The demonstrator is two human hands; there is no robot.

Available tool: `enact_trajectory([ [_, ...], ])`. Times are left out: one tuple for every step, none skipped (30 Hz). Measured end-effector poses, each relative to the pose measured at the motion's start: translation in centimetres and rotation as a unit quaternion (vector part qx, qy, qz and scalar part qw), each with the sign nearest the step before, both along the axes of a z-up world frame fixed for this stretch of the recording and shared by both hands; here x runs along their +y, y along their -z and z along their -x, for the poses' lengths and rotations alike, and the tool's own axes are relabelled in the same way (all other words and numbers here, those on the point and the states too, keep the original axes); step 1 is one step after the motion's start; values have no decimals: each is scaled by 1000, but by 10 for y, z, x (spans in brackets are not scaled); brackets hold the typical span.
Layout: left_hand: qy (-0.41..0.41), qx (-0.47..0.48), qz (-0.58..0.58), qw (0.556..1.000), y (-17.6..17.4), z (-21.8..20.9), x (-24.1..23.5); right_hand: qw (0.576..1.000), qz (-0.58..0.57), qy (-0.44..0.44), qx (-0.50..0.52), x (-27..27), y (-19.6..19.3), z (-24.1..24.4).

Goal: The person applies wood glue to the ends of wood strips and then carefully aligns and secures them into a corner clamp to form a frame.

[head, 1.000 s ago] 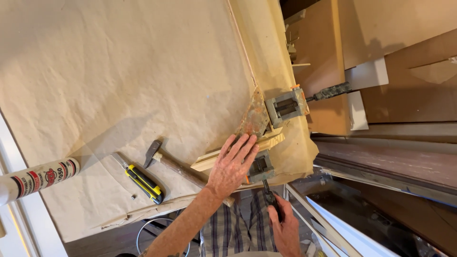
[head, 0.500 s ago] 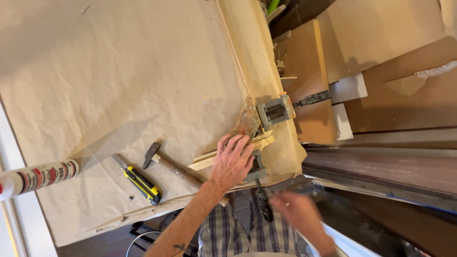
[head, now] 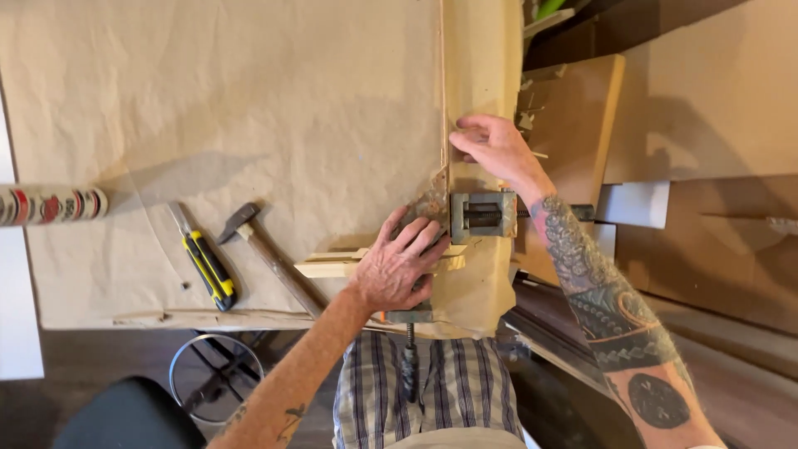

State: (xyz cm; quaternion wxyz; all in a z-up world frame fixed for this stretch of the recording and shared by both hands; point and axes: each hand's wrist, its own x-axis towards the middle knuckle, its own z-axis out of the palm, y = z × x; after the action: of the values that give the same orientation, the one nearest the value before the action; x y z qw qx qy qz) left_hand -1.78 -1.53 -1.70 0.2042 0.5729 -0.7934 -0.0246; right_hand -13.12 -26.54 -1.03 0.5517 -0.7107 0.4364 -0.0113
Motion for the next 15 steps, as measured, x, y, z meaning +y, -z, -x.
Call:
enact_trajectory([
  [1,-11,6,1000,0,0,-2,998,-46,27,-35,-2,1,-4],
  [1,-23,13,1000,-1,0,-3,992,-92,54,-69,-4,1,-8],
  [-5,-24,12,1000,1,1,-4,992,-93,48,-69,-6,4,-10],
  [-6,-27,15,999,2,2,-4,988,-123,52,-76,-8,7,-12],
  [-6,-30,17,999,5,3,-2,983,-155,57,-81,-8,10,-13],
  [-12,-30,16,999,4,4,-4,983,-157,51,-80,-11,11,-12],
  [-10,-26,12,1000,3,4,-3,981,-169,53,-82,-12,12,-11],
  [-8,-22,8,1000,3,4,-3,978,-181,54,-84,-13,13,-11],
  [-9,-20,6,1000,4,4,-3,978,-183,53,-82,-13,14,-10],
  [-3,-11,10,1000,6,4,-3,978,-185,44,-84,-14,15,-9],
  [5,-2,16,1000,7,3,-3,978,-186,36,-86,-15,16,-9],
  [5,0,14,1000,9,3,-5,978,-188,36,-85,-17,17,-9],
  [5,0,17,1000,10,3,-4,979,-187,21,-71,-18,17,-9],
  [5,-1,21,1000,11,3,-3,981,-187,7,-58,-18,18,-9],
  [5,0,18,1000,10,3,-4,980,-189,8,-57,-17,15,-8],
])
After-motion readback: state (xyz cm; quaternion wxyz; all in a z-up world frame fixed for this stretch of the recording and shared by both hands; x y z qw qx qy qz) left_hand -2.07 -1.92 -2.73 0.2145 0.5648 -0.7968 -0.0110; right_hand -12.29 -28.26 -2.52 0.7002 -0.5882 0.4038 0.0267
